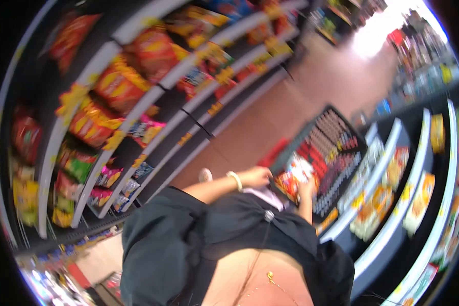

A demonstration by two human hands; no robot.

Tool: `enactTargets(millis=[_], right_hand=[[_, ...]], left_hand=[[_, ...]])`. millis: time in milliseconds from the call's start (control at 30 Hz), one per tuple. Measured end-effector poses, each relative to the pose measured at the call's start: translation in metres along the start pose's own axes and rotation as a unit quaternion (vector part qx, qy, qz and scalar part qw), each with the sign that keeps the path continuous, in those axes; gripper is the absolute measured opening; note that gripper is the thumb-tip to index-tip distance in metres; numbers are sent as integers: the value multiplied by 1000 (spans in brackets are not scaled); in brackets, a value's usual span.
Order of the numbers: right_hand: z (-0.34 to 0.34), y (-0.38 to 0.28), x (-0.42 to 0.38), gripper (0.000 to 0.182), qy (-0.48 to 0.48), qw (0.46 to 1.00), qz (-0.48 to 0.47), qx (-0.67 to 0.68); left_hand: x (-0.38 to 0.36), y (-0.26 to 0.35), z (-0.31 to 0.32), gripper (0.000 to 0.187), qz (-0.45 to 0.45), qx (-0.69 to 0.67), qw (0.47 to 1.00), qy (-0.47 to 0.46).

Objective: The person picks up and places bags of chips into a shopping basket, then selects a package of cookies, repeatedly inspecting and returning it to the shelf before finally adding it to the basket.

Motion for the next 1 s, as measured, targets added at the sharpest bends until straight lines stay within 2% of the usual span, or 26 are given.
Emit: enactTargets(millis=[33, 67, 100, 200, 267, 400, 433, 467, 533, 600, 667, 800, 900, 1000], right_hand=[[14, 30, 24, 38, -23, 995, -18, -95], [13, 6, 39, 36, 47, 992, -86, -80], [14, -32, 51, 30, 56, 993, -88, -50], [47, -156, 94, 26, 10, 977, -212, 24], [69, -258, 98, 26, -34, 958, -267, 102], [109, -431, 82, 26, -119, 876, -438, 164], [114, -469, 74, 25, -133, 859, -460, 182], [119, -505, 66, 25, -146, 841, -481, 200], [118, -579, 41, 25, -127, 768, -588, 221], [114, -639, 21, 27, -107, 725, -647, 212], [113, -693, 6, 27, -71, 681, -697, 214], [126, -772, -2, 38, -82, 668, -703, 229], [150, -813, 2, 47, -91, 662, -711, 219], [182, -848, 16, 55, -57, 654, -736, 164]], left_hand=[[-3, -2, -7, 31, -5, -53, 998, -20], [-9, -1, -18, 32, 0, -95, 995, -19], [-17, 4, -33, 32, 4, -109, 994, -5], [-31, 6, -86, 32, 64, -120, 987, 87], [-57, 4, -135, 29, 95, -130, 967, 198], [-129, -5, -230, 27, 108, -137, 909, 379], [-152, -9, -252, 27, 141, -160, 876, 434], [-180, -7, -273, 27, 95, -139, 873, 458], [-252, 6, -307, 26, 141, -87, 794, 585], [-310, 6, -335, 25, 120, -95, 742, 653], [-378, 25, -351, 26, 153, 3, 644, 749], [-482, 46, -371, 27, 147, 138, 451, 870], [-516, 31, -400, 27, 118, 141, 423, 888], [-531, -8, -444, 28, 122, 80, 464, 874]])
Point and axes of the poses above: each hand's wrist, its own x-axis towards the middle knuckle, its own z-axis out of the palm, y = z × x, the point moved 9 cm from there along x, towards the middle knuckle, and after that the axes turned 15 degrees about -z, right-handed, at the moved point
